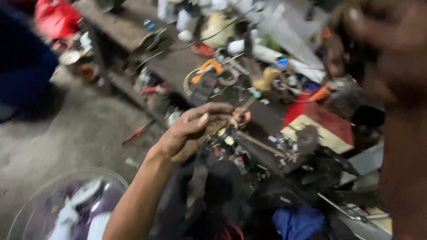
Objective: Insulating the wires of a motor coil using heat-shrink tubing and a heat source on a repair bench.
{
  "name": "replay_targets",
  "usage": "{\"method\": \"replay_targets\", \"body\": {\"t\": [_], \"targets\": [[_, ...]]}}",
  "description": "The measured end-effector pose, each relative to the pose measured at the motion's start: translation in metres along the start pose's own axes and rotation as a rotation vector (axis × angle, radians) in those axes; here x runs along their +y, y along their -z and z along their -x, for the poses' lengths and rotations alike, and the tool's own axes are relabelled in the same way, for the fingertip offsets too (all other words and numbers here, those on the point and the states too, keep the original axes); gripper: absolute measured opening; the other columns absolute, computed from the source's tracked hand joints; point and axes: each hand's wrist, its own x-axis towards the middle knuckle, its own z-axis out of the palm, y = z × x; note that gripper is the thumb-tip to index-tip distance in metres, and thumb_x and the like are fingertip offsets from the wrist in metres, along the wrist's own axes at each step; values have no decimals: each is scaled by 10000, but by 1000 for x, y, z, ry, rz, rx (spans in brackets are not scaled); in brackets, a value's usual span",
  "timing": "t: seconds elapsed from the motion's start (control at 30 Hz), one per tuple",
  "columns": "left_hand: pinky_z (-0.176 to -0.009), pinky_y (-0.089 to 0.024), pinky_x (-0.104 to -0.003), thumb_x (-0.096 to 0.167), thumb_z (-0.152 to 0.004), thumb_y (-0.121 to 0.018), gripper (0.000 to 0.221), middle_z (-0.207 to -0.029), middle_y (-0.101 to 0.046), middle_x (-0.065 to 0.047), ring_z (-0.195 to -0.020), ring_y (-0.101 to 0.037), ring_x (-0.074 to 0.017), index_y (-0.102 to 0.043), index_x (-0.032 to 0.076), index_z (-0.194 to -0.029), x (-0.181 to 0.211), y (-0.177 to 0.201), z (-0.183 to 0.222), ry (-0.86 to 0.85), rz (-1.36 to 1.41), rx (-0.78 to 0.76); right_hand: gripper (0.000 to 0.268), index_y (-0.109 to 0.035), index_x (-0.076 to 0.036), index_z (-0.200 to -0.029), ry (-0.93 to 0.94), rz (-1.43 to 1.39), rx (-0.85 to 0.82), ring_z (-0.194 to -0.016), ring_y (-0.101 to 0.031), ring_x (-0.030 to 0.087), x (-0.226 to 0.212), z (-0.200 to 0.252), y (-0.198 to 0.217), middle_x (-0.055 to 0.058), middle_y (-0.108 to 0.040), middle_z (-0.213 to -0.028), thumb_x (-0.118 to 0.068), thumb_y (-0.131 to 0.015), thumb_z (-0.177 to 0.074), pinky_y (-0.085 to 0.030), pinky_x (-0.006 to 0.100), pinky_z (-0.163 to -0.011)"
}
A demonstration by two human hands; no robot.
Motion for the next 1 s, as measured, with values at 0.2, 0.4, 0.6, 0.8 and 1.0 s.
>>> {"method": "replay_targets", "body": {"t": [0.2,0.4,0.6,0.8,1.0], "targets": [[-934,-552,-365,-32,-760,-745,705,-1288,-674,-190,-1096,-668,-272,-537,-55,-1433,-13,14,118,144,29,254,192,-637,-37,-1230,-27,-357,-266,-802,-659,164,56,27,-142,96,-683,-1147,-86,-555,-1063,-601,271,-565],[-900,-496,-265,-70,-816,-746,527,-1156,-646,-88,-1020,-611,-162,-589,17,-1311,-24,27,186,-127,-147,581,149,-619,-27,-1155,-24,-299,-408,-597,-653,127,92,53,-202,78,-671,-837,-80,-499,-1085,-626,231,-592],[-1088,-537,-358,-52,-782,-811,599,-1300,-667,-177,-1195,-663,-246,-544,34,-1311,-26,17,218,-276,-404,695,281,-751,-21,-1146,-21,553,-459,-479,-606,161,111,63,-258,95,-755,-723,-71,-738,-870,-420,266,-413],[-1044,-587,-330,-27,-751,-834,713,-1269,-723,-118,-1193,-711,-232,-510,63,-1379,-31,3,223,-296,-1018,826,713,-554,-10,-1409,473,372,-499,-1409,-492,403,152,81,-315,216,-482,-1527,-190,-791,-761,-421,570,-1180],[-978,-583,-435,4,-761,-897,607,-1151,-767,-120,-1112,-737,-306,-664,68,-1318,-44,8,219,-353,-1180,863,214,-736,-106,-1129,491,211,-455,-950,-748,310,189,105,-366,60,-750,-950,-217,-757,-946,-417,597,-1102]]}}
